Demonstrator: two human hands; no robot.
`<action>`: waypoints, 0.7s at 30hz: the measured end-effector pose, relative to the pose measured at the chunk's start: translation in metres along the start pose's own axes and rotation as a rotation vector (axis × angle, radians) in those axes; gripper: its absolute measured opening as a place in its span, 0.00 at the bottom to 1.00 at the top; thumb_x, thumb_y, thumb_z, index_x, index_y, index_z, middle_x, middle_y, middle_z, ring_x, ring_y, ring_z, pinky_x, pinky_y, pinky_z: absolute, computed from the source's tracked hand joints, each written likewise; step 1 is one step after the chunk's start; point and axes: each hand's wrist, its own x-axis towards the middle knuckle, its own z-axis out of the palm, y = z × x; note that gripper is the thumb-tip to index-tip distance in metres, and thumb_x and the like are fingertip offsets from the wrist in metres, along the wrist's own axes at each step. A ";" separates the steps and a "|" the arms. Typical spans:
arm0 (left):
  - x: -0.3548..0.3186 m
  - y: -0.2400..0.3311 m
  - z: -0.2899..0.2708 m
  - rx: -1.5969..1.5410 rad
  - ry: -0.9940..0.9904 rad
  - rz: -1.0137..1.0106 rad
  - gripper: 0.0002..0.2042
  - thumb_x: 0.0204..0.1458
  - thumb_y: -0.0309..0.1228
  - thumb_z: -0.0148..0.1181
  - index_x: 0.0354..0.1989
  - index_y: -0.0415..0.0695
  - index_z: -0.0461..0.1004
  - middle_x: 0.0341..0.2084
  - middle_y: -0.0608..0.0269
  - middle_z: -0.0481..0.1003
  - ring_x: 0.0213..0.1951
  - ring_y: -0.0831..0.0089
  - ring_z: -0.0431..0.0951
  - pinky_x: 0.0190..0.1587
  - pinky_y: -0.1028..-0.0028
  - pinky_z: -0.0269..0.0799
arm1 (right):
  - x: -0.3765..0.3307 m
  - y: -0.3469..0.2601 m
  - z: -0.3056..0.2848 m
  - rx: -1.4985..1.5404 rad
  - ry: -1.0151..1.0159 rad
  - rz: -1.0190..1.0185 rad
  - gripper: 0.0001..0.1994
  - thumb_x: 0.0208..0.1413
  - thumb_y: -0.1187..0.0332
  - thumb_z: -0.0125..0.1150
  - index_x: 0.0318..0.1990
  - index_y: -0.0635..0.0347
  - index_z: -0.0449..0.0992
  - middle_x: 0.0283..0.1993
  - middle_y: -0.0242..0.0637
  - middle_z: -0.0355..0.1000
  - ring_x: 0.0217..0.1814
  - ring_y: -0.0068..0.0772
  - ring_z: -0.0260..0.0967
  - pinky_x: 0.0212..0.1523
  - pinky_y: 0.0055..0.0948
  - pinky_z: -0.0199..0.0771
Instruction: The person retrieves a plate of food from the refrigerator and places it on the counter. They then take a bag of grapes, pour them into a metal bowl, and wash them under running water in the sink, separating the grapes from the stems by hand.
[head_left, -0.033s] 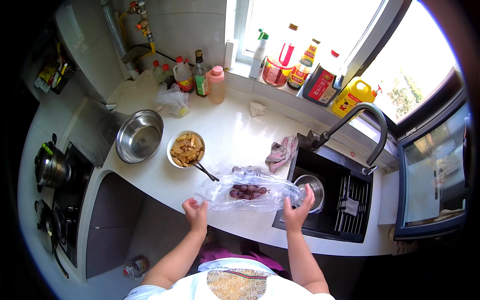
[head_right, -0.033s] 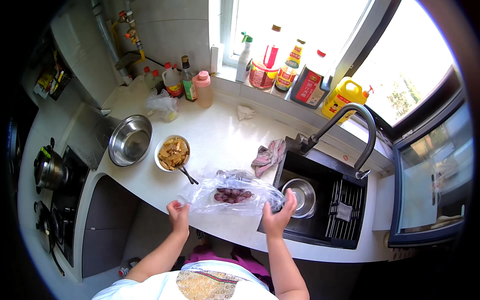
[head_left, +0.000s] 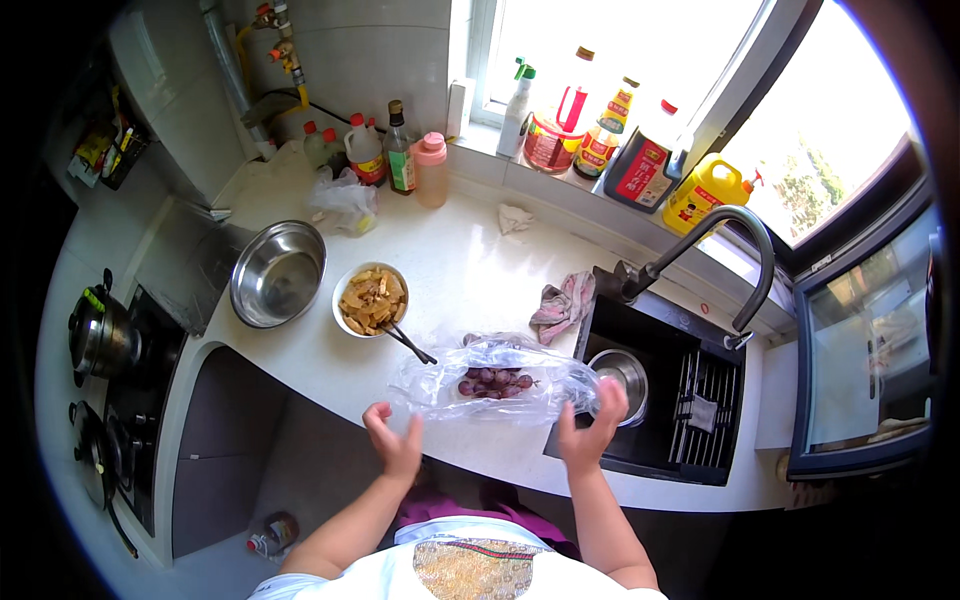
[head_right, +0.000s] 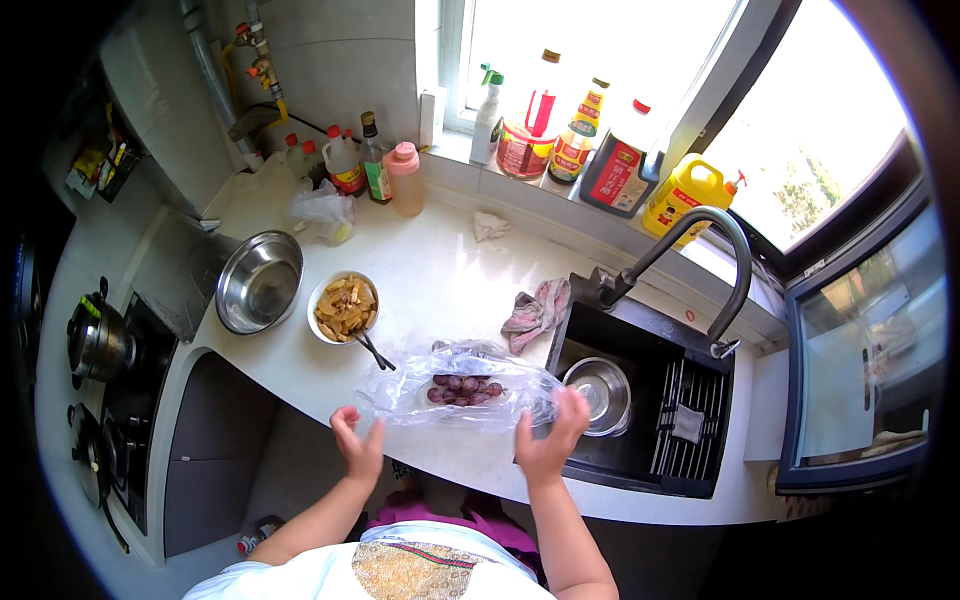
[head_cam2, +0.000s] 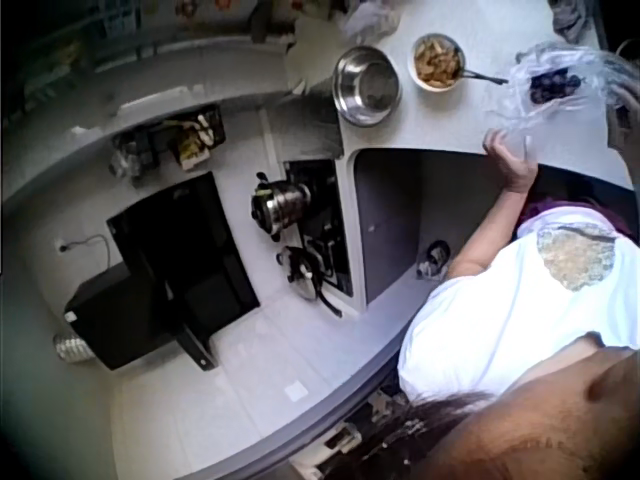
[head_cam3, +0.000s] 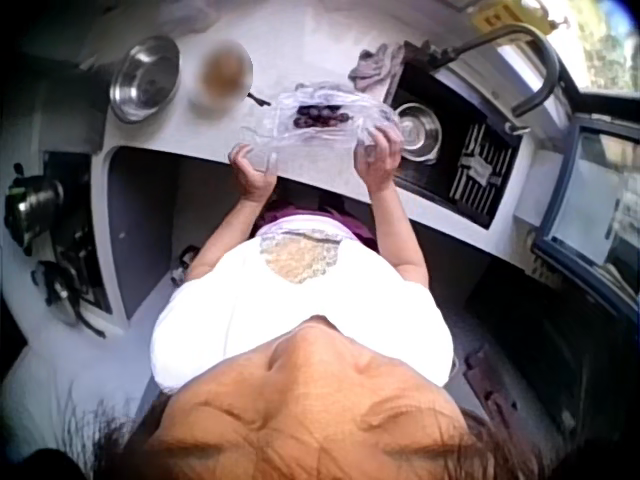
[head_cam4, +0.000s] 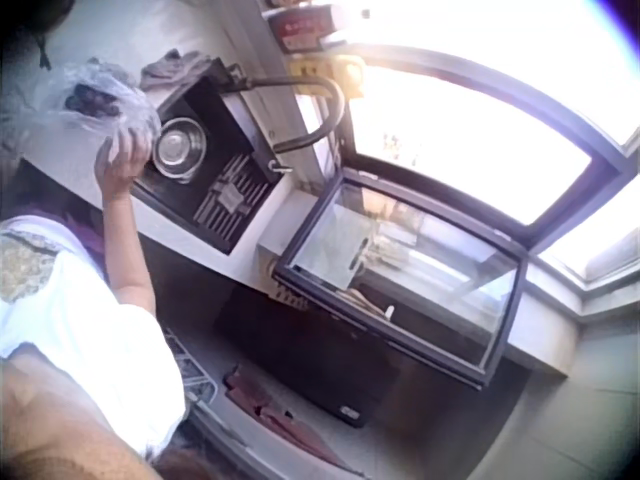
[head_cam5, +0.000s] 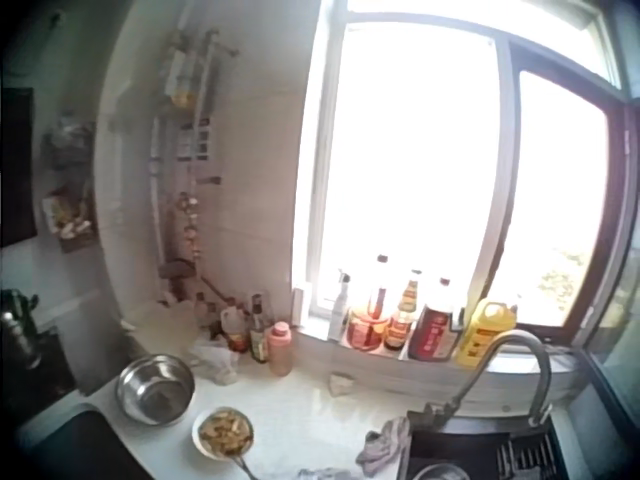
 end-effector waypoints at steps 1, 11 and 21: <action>0.003 0.020 -0.008 -0.098 -0.133 0.255 0.15 0.44 0.26 0.61 0.39 0.44 0.65 0.34 0.60 0.69 0.37 0.64 0.72 0.43 0.68 0.69 | -0.002 0.000 0.000 0.101 -0.115 -0.180 0.20 0.41 0.74 0.63 0.46 0.62 0.70 0.44 0.42 0.68 0.46 0.42 0.67 0.48 0.36 0.67; 0.071 0.049 0.108 0.203 -0.527 0.594 0.18 0.52 0.33 0.52 0.52 0.44 0.68 0.53 0.48 0.66 0.57 0.50 0.64 0.59 0.48 0.53 | 0.023 0.039 0.078 -0.116 -0.892 -0.146 0.38 0.39 0.64 0.68 0.61 0.52 0.58 0.64 0.52 0.51 0.65 0.56 0.50 0.59 0.51 0.57; 0.073 -0.030 0.133 0.246 -0.684 0.138 0.14 0.54 0.42 0.51 0.35 0.42 0.71 0.41 0.47 0.73 0.48 0.48 0.70 0.51 0.51 0.60 | 0.015 0.083 0.107 -0.182 -1.362 -0.078 0.60 0.25 0.60 0.76 0.69 0.44 0.39 0.69 0.52 0.42 0.71 0.57 0.41 0.64 0.59 0.47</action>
